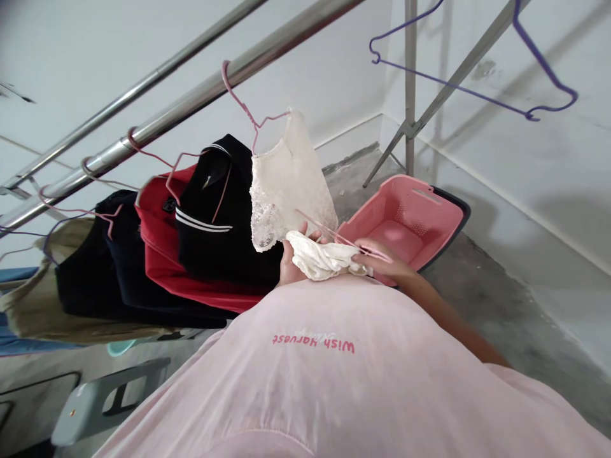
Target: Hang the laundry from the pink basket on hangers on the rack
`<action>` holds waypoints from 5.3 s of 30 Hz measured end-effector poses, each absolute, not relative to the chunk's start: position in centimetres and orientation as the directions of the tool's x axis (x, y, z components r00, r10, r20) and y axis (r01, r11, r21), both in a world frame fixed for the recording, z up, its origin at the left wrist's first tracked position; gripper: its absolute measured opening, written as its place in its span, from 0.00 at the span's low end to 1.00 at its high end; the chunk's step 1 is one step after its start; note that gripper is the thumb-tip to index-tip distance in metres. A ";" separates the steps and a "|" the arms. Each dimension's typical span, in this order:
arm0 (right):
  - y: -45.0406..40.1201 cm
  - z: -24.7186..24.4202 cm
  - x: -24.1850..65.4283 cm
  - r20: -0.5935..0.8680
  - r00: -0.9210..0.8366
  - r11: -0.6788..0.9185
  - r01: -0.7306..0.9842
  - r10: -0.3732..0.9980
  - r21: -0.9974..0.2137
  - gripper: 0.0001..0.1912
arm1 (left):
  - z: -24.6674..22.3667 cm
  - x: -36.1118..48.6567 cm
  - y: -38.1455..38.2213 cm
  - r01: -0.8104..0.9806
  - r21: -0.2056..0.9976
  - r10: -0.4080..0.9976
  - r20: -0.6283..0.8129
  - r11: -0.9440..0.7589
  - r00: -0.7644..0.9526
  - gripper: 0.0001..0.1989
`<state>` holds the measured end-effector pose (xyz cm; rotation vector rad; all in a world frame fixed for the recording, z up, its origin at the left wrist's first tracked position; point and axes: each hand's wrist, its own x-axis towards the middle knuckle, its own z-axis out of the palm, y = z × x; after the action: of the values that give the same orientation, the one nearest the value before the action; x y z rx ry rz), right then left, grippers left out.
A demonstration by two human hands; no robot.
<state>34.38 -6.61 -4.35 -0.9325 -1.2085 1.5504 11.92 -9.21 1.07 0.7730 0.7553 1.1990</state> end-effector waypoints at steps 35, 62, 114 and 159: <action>-6.7 2.6 34.0 0.018 -0.106 -0.017 -0.320 0.994 -0.947 0.13 | -1.3 12.7 -5.5 0.043 0.999 0.970 0.018 -0.029 0.242 0.24; -6.3 3.7 38.6 0.157 0.003 0.142 0.415 0.988 -0.899 0.08 | 6.2 10.3 -5.6 -0.430 0.901 0.997 -0.076 0.056 -0.029 0.21; -10.1 8.8 39.2 0.515 0.392 0.641 -0.351 0.762 -0.682 0.09 | 8.6 12.5 -7.1 -0.400 0.895 0.977 -0.143 0.196 0.159 0.18; -9.7 6.8 41.7 0.350 0.022 0.276 0.572 0.936 -0.773 0.11 | 6.3 10.9 -5.1 0.355 0.826 0.866 0.282 -0.438 0.412 0.13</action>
<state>41.74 -9.72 6.78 -1.4038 -1.6596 0.5171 10.89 -5.08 6.28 1.9816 1.0355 0.9504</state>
